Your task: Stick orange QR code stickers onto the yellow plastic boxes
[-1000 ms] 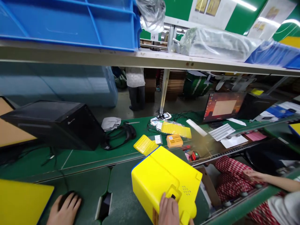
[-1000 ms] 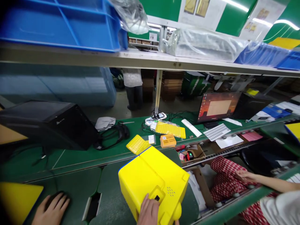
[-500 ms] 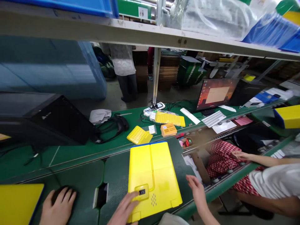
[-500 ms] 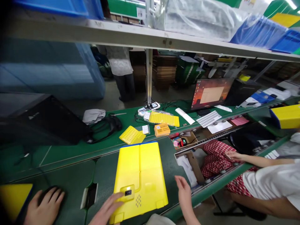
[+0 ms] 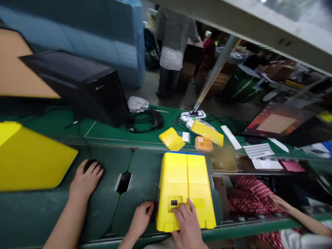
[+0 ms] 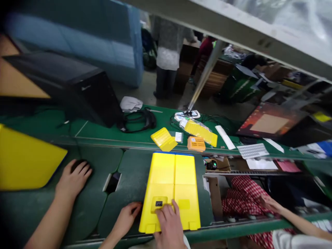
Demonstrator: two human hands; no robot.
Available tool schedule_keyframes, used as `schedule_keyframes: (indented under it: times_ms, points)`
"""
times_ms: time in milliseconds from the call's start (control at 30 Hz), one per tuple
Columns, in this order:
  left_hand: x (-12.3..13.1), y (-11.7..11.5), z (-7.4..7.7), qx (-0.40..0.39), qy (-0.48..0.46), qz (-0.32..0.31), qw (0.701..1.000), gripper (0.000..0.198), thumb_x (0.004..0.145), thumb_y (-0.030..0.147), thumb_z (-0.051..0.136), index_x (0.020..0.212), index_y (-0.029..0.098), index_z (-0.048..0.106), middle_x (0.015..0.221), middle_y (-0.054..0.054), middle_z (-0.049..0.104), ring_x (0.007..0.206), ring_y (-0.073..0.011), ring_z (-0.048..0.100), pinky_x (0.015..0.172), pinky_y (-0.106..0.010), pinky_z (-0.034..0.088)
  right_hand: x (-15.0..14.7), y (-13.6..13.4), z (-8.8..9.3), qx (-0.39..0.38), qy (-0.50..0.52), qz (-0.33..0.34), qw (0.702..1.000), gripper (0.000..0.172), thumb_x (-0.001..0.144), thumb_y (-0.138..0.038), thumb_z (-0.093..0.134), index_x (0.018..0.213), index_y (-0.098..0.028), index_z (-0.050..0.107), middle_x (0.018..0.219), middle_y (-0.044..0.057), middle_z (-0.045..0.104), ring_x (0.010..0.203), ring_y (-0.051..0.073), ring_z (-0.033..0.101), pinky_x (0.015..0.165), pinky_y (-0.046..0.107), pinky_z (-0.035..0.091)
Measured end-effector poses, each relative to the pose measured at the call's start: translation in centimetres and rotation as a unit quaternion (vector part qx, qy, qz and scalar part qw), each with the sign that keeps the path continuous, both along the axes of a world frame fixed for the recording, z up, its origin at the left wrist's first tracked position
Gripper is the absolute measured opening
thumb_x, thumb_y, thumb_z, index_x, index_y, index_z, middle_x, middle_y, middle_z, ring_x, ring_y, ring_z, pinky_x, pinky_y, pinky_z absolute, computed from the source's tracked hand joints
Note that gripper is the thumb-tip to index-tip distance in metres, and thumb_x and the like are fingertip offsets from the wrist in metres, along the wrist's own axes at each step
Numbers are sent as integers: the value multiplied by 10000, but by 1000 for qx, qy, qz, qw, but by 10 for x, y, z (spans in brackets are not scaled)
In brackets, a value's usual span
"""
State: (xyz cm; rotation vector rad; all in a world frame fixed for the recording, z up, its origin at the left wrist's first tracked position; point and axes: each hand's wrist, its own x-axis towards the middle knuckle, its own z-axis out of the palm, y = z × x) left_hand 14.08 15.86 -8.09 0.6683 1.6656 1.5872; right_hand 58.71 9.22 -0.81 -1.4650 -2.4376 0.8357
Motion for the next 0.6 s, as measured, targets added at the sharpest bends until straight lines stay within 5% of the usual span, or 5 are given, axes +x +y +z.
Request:
schedule_keyframes:
  times_ms: [67, 133, 367, 500, 600]
  points:
    - [-14, -6, -17, 83, -203, -24, 975, 405, 846, 401, 536, 1249, 366, 539, 1162, 40, 688, 1076, -182, 599, 823, -282, 532, 9, -6, -3, 37, 5, -1, 999, 564, 605, -138, 619, 1152, -266, 568, 1056, 22, 642, 1062, 264, 572, 1158, 472, 188]
    - [-26, -10, -33, 136, -295, -33, 945, 437, 827, 317, 570, 1263, 330, 542, 1155, 6, 678, 1060, -179, 587, 789, -281, 519, 12, -9, -3, 74, 10, -1, 997, 609, 567, -98, 585, 1148, -275, 553, 1031, 10, 647, 1035, 264, 583, 1137, 469, 207]
    - [-37, -13, -58, 155, -345, -32, 925, 472, 902, 276, 468, 1374, 292, 452, 1201, -64, 640, 1059, -233, 578, 920, -432, 457, 18, -13, -13, 129, -21, 12, 991, 606, 564, -87, 580, 1131, -292, 523, 973, 9, 661, 965, 284, 622, 1096, 499, 255]
    - [-38, -13, -64, 156, -352, -20, 923, 482, 950, 275, 383, 1432, 273, 385, 1247, -54, 631, 1122, -227, 570, 959, -424, 450, 55, -13, -14, 110, -63, -13, 992, 534, 613, -186, 668, 1129, -264, 552, 999, 63, 666, 987, 338, 631, 1066, 562, 314]
    - [-42, -11, -79, 131, -354, 20, 926, 461, 981, 275, 327, 1438, 287, 383, 1254, -27, 640, 1161, -198, 576, 966, -370, 464, 95, -8, 6, 50, -83, -97, 991, 452, 678, -279, 705, 1123, -273, 627, 1093, 107, 660, 1034, 381, 623, 985, 559, 430]
